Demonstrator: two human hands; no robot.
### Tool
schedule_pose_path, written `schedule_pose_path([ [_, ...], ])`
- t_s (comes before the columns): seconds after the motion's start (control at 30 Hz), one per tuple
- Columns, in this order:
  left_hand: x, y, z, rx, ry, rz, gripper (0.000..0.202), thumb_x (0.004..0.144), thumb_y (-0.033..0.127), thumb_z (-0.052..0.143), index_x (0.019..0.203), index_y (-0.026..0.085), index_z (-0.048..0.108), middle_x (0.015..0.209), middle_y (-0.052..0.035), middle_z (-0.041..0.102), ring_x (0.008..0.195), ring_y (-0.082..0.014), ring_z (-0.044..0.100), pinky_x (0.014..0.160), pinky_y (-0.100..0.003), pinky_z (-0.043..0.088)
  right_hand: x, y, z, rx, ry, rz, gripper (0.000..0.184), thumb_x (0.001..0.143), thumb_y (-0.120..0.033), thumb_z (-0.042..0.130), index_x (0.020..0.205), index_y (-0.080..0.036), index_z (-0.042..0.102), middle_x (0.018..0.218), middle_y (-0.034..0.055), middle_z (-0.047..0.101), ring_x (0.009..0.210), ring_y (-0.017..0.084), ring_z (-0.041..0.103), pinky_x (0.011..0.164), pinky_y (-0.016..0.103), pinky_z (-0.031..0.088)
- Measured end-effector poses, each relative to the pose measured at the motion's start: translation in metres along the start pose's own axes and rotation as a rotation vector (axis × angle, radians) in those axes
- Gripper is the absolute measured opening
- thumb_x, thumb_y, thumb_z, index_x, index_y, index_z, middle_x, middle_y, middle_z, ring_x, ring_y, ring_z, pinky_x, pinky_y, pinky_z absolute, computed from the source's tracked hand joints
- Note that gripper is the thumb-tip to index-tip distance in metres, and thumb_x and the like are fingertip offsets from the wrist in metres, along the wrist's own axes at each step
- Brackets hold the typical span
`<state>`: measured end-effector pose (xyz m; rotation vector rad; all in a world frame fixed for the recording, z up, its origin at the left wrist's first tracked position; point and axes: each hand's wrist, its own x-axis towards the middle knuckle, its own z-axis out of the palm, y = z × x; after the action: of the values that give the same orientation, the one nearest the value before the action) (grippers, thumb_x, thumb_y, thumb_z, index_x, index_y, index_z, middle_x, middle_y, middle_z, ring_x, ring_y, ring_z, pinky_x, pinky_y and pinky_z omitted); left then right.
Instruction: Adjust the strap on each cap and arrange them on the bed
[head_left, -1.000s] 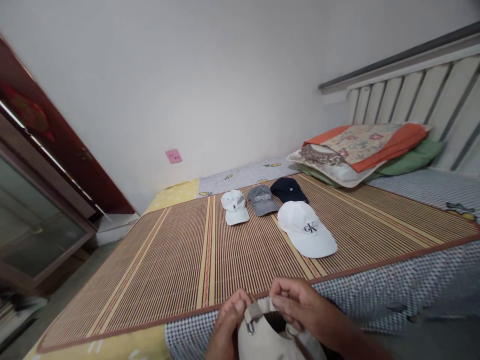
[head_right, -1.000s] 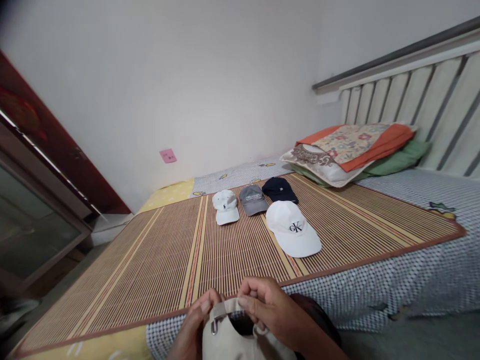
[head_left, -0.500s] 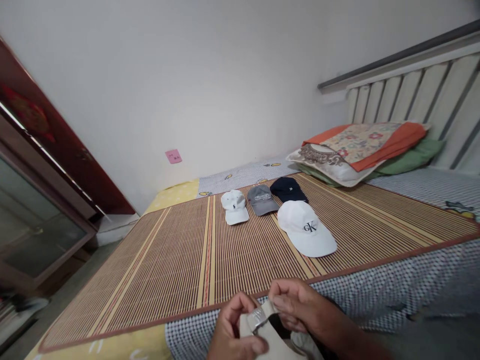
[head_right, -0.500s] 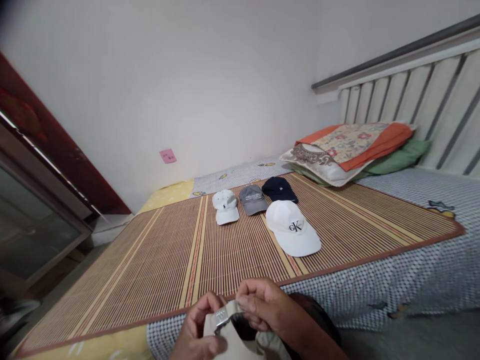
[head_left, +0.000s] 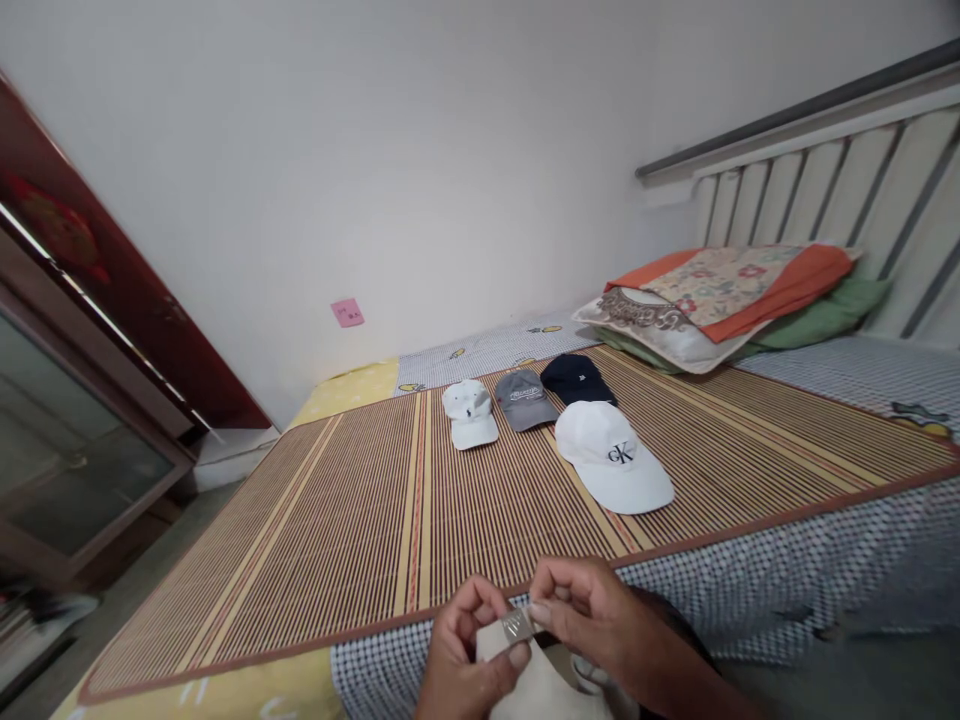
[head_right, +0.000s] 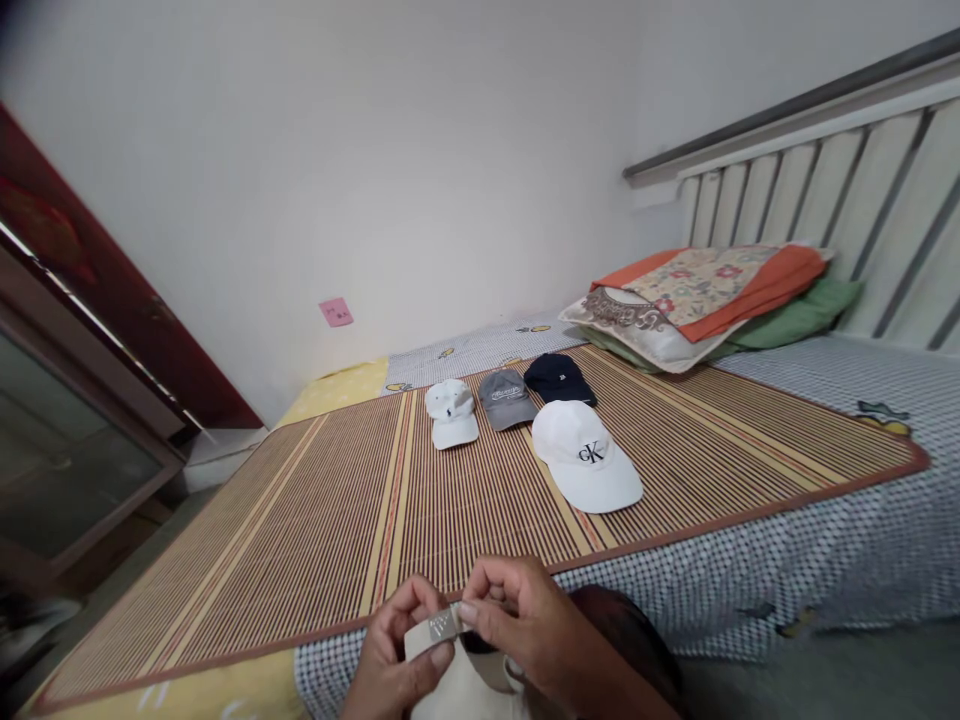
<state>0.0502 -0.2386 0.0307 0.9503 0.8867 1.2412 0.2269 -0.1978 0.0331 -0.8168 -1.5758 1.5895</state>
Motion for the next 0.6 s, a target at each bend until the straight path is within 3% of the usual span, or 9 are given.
schedule_pose_path([
  [0.2,0.002,-0.005,-0.003,0.012,0.032,0.041,0.049,0.061,0.040,0.096,0.073,0.019,0.053,0.063,0.0051,0.058,0.057,-0.0081,0.043,0.057,-0.020,0.032,-0.001,-0.005,0.004,-0.006,-0.023,-0.033,0.035,0.089,-0.051,0.061,0.075,-0.019,0.054,0.065,-0.0055,0.041,0.060,0.011,0.032,0.054,0.026,0.025],
  [0.4,0.000,-0.005,-0.012,-0.019,-0.127,-0.025,0.050,0.061,0.045,0.093,0.081,0.021,0.055,0.070,0.0039,0.056,0.060,-0.0095,0.039,0.056,-0.024,0.028,-0.001,-0.008,0.004,-0.055,-0.012,-0.028,0.034,0.091,-0.048,0.060,0.077,-0.018,0.056,0.068,-0.0046,0.045,0.065,0.013,0.039,0.059,0.027,0.029],
  [0.5,0.000,-0.006,-0.015,0.000,-0.097,-0.018,0.041,0.075,0.051,0.084,0.079,0.019,0.058,0.072,0.0030,0.051,0.065,-0.0107,0.039,0.060,-0.024,0.030,-0.002,-0.010,0.005,-0.075,-0.007,-0.038,0.034,0.092,-0.048,0.060,0.075,-0.019,0.054,0.067,-0.0051,0.044,0.065,0.013,0.039,0.058,0.026,0.029],
  [0.6,0.002,-0.009,-0.016,-0.015,-0.077,-0.014,0.032,0.082,0.044,0.079,0.077,0.018,0.061,0.073,0.0013,0.054,0.068,-0.0114,0.043,0.064,-0.024,0.033,-0.001,-0.010,0.006,-0.032,-0.013,0.008,0.036,0.090,-0.051,0.062,0.075,-0.019,0.055,0.063,-0.0059,0.044,0.059,0.011,0.038,0.055,0.025,0.029],
])
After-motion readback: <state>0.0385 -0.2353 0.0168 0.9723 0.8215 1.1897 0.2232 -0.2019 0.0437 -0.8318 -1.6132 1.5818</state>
